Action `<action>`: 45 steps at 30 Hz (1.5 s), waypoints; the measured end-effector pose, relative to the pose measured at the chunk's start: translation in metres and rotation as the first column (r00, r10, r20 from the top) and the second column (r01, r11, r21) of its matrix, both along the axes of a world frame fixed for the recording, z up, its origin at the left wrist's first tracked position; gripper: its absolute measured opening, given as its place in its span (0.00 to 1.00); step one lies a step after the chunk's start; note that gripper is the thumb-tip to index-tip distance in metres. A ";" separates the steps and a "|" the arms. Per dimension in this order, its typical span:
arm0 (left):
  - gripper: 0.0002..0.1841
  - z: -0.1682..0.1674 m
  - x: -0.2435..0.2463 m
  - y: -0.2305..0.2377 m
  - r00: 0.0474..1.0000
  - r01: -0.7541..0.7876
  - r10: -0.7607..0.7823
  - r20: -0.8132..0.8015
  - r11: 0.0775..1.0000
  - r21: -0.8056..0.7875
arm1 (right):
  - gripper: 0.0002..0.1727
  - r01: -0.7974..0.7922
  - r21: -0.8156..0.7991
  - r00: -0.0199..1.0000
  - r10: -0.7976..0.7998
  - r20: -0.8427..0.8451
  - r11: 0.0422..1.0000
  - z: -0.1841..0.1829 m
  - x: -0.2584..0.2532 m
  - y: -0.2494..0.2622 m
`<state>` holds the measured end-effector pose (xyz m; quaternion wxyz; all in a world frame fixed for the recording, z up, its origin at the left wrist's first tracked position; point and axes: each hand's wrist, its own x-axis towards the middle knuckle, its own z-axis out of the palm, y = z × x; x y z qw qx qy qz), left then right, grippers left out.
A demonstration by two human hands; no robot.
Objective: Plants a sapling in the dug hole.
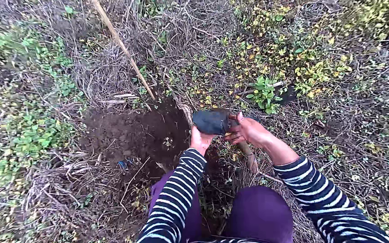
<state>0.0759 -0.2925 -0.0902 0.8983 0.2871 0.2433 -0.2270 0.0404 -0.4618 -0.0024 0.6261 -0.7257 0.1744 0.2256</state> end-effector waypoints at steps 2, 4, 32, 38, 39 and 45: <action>0.39 -0.002 0.006 -0.001 0.996 -0.062 0.056 -0.071 0.994 -0.091 | 0.24 -0.024 -0.267 0.982 0.073 0.174 0.963 0.007 0.002 0.003; 0.39 -0.005 0.012 0.000 0.991 -0.103 0.090 -0.104 0.986 -0.128 | 0.15 -0.009 -0.516 0.890 0.243 0.387 0.857 0.004 0.003 0.008; 0.42 0.021 0.039 0.031 0.954 -0.292 0.233 -0.188 0.859 -0.421 | 0.11 0.112 -0.872 0.570 0.688 0.449 0.477 0.050 0.070 0.113; 0.43 0.021 0.045 0.044 0.964 -0.266 0.235 -0.125 0.851 -0.453 | 0.11 0.226 -0.834 0.536 0.651 0.538 0.503 0.061 0.081 0.123; 0.43 0.019 0.045 0.047 0.962 -0.271 0.244 -0.119 0.852 -0.448 | 0.12 0.236 -0.826 0.543 0.636 0.549 0.511 0.061 0.083 0.126; 0.41 0.000 0.051 0.057 0.930 -0.364 0.343 -0.132 0.806 -0.467 | 0.06 0.336 -0.757 0.404 0.641 0.653 0.560 0.076 0.085 0.126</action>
